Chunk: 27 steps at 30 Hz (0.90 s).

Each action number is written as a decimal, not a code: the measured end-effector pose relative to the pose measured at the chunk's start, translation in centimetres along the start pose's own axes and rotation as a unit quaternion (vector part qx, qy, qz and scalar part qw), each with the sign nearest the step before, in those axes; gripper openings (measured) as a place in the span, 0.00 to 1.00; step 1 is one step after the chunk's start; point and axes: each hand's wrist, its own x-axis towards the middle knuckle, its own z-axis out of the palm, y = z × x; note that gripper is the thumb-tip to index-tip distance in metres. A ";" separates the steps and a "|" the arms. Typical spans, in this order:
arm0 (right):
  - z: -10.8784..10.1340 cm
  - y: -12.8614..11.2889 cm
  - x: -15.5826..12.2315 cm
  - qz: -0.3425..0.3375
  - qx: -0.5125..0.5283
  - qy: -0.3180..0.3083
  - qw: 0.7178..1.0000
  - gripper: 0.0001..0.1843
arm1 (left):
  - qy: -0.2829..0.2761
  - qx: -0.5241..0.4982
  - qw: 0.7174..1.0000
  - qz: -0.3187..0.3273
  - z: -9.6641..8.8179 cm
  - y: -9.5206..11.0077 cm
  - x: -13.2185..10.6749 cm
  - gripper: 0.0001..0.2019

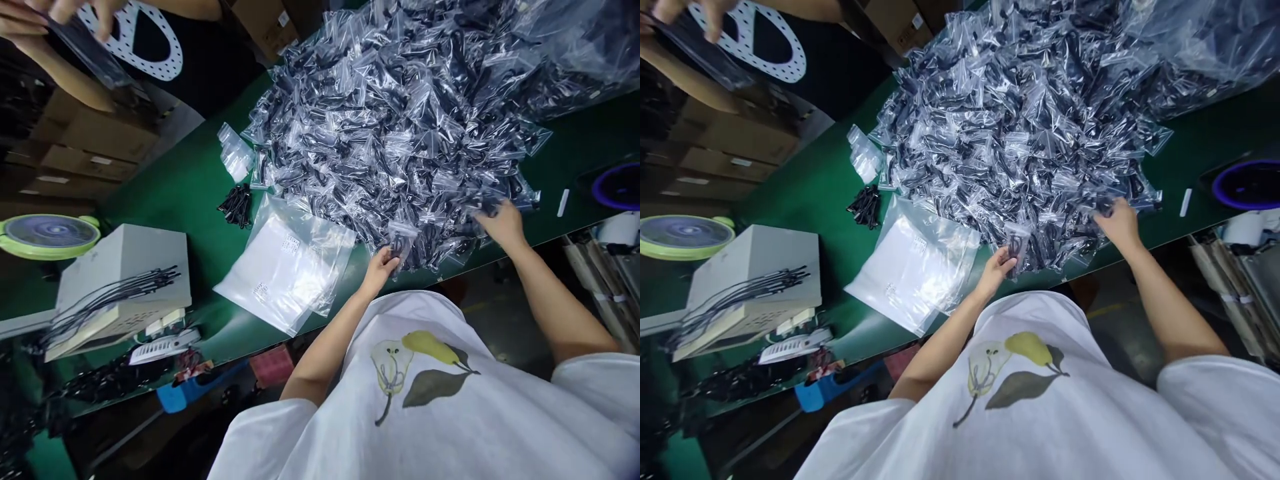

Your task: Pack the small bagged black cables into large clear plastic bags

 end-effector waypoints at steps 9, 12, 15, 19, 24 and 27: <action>1.9 -5.3 -9.2 -0.282 0.044 -0.240 0.928 0.21 | 0.048 0.230 0.969 0.077 -2.6 1.5 -2.9 0.17; 5.6 -5.7 -11.0 -0.163 0.026 -0.189 0.968 0.19 | 0.037 0.155 0.986 0.048 -2.6 1.0 -3.3 0.15; 7.7 -5.7 -10.7 -0.143 0.007 -0.167 0.975 0.21 | 0.083 0.017 0.996 -0.036 -1.7 -0.2 -3.2 0.08; 8.4 -6.3 -8.0 -0.128 0.018 -0.181 0.975 0.21 | 0.168 -0.171 0.967 -0.091 -0.3 -1.7 -2.3 0.14; 5.5 -6.6 -7.4 -0.116 0.099 -0.165 0.974 0.21 | 0.077 -0.411 0.886 -0.198 -0.2 -1.3 -1.6 0.27; 2.6 -8.5 -8.5 -0.311 0.125 -0.211 0.918 0.20 | 0.011 -0.460 0.848 -0.263 0.0 -0.6 -1.7 0.19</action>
